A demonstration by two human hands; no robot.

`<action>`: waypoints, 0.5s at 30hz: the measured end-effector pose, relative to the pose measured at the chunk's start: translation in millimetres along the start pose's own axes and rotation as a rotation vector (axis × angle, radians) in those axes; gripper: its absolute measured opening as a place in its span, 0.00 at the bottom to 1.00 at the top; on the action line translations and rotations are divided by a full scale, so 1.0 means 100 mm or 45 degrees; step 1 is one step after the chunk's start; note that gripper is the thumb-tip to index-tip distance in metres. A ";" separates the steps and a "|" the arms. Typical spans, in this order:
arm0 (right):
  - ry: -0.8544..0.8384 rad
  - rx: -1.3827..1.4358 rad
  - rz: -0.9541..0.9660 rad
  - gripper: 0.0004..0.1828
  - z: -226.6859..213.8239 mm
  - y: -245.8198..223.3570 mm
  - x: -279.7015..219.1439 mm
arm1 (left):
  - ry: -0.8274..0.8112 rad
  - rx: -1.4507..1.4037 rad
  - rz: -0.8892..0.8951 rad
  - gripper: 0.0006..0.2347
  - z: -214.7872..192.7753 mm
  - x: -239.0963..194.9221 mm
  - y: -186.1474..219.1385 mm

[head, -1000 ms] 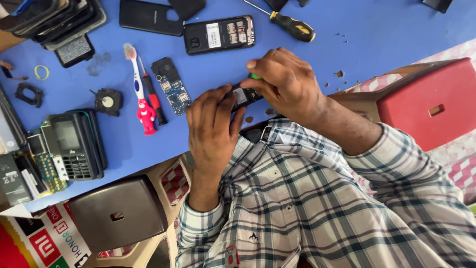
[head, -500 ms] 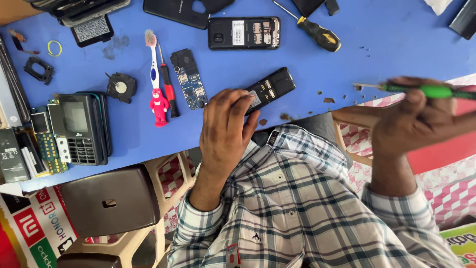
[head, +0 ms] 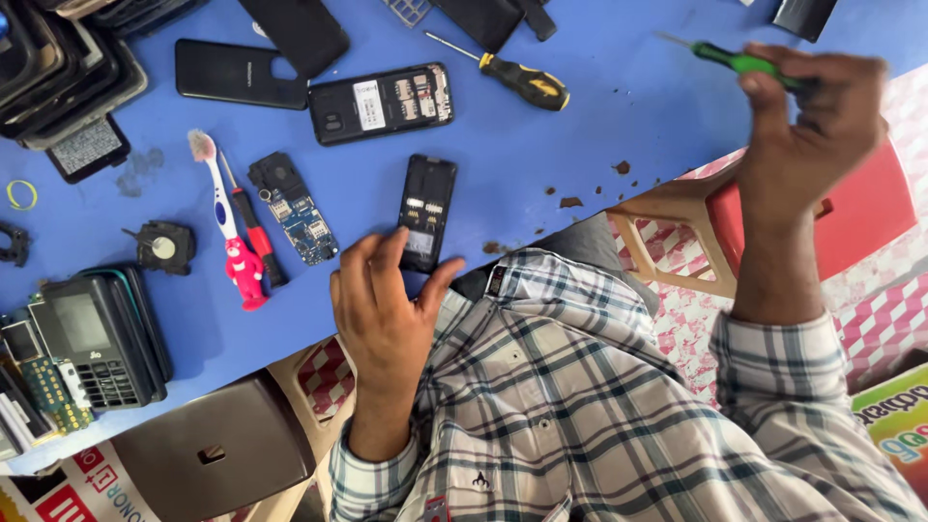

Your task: The person uses a screwdriver to remove screws from the back of a mobile phone. They then use a toothbrush to clean the internal components and the back cover. The person handles multiple phone parts and tools on a blue workbench.

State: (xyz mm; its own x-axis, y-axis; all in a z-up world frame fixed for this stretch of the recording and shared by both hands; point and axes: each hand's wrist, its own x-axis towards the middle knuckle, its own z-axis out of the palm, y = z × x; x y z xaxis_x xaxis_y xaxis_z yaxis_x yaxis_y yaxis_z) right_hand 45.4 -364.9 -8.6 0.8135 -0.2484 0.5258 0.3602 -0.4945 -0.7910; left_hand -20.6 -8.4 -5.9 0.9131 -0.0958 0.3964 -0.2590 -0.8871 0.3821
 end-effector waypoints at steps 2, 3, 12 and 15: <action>-0.186 -0.161 -0.164 0.11 0.07 0.00 0.13 | -0.020 0.024 0.027 0.29 0.01 -0.05 0.00; -0.224 -0.218 -0.179 0.10 0.10 0.01 0.17 | -0.029 0.038 0.039 0.30 0.01 -0.07 0.00; -0.281 -0.596 -0.199 0.13 0.14 0.18 0.29 | -0.111 -0.030 0.129 0.21 -0.08 -0.11 0.03; -0.279 -0.630 -0.168 0.13 0.10 0.23 0.24 | -0.121 -0.063 0.155 0.21 -0.07 -0.03 0.05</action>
State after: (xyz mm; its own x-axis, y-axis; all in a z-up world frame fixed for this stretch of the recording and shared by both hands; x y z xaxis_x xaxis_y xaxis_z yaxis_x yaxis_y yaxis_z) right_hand 78.2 -374.2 -17.3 0.8707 -0.0050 0.4917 0.2514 -0.8548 -0.4540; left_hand -27.2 -9.8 0.4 0.8990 -0.2458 0.3625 -0.3827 -0.8433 0.3773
